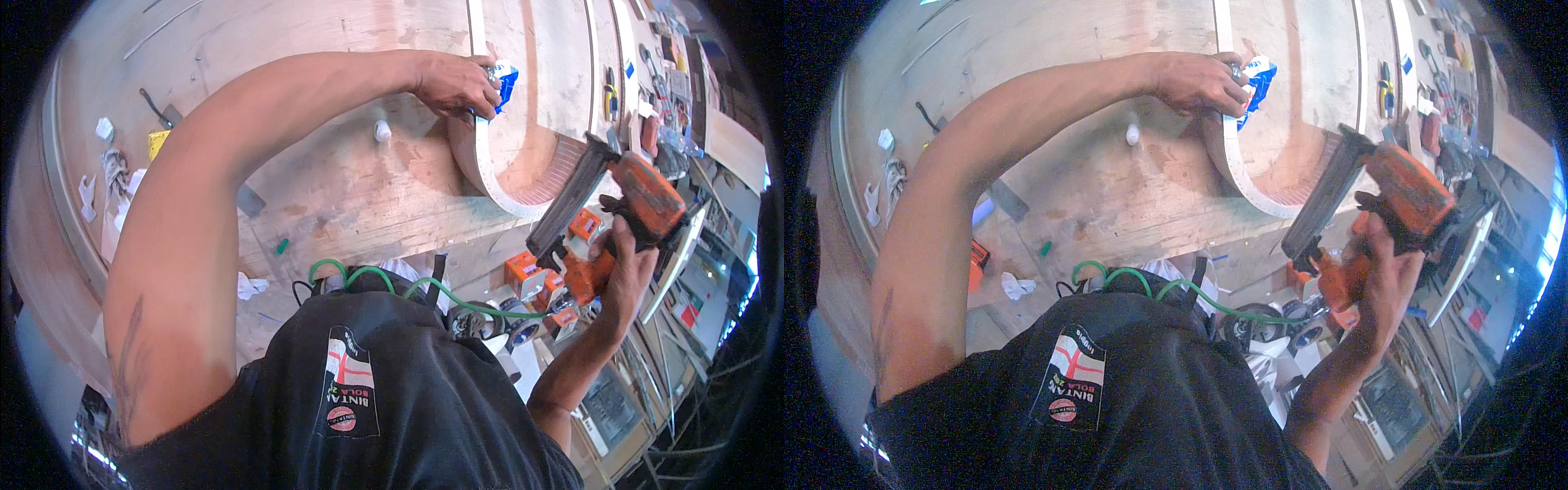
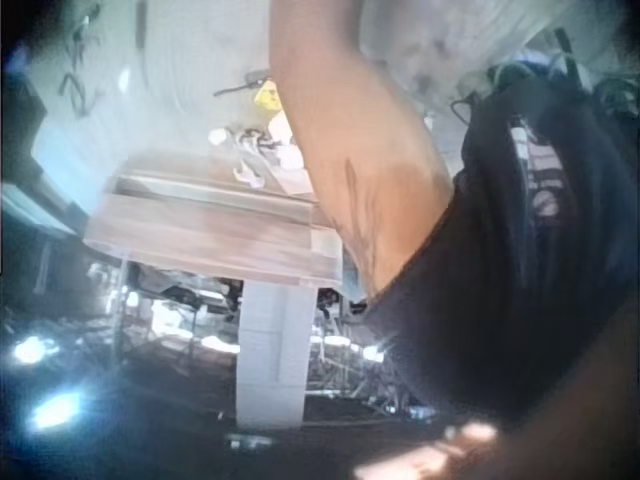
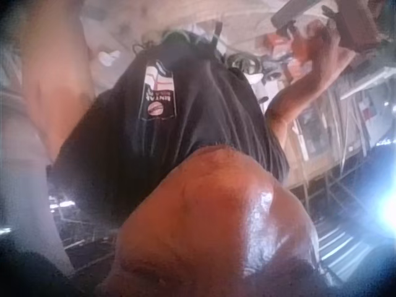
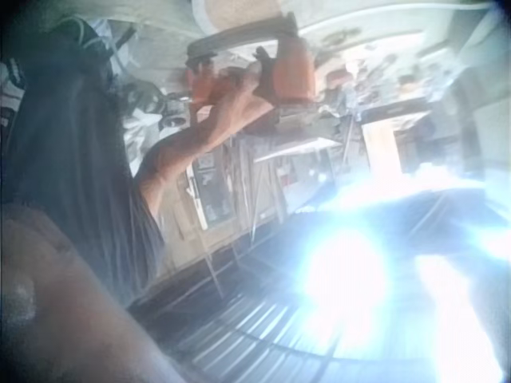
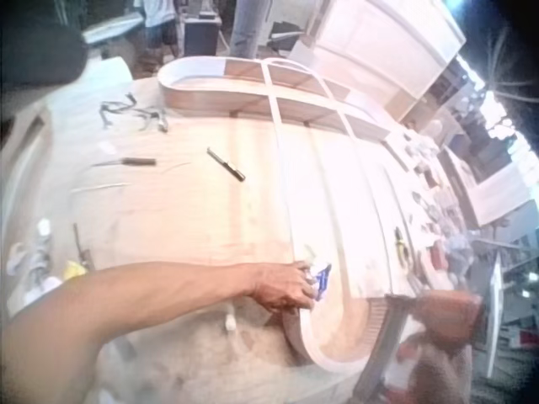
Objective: The person assembles a curved wooden frame by applying glue to a long wooden strip and attaching it to a pre-shaped frame. They use a nail gun to secure the strip and a flexible ruler to measure and align the components.
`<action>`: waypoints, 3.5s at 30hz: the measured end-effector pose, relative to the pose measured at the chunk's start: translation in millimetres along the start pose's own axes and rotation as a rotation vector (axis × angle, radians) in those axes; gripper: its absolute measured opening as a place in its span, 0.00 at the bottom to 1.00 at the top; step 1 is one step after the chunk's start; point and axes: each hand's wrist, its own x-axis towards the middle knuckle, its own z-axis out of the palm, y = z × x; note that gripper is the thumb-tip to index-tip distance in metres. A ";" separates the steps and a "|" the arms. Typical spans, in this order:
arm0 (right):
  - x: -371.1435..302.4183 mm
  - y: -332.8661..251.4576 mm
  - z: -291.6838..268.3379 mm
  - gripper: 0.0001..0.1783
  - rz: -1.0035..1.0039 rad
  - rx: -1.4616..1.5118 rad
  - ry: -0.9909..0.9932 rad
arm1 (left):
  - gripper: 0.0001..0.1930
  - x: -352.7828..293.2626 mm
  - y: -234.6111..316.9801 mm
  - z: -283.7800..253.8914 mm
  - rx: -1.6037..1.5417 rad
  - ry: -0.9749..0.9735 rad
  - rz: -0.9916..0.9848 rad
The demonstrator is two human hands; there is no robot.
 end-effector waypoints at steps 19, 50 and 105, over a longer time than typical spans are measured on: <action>87.5 20.9 19.5 0.29 -0.419 -0.566 -0.668 | 0.12 -5.0 2.5 4.6 0.080 0.089 0.051; 123.3 12.7 36.3 0.34 -0.515 -0.600 -0.906 | 0.10 -4.5 3.6 10.9 0.009 0.117 0.000; 96.3 2.9 32.6 0.40 -0.650 -0.673 -0.988 | 0.15 -5.5 9.2 12.1 -0.040 0.206 -0.053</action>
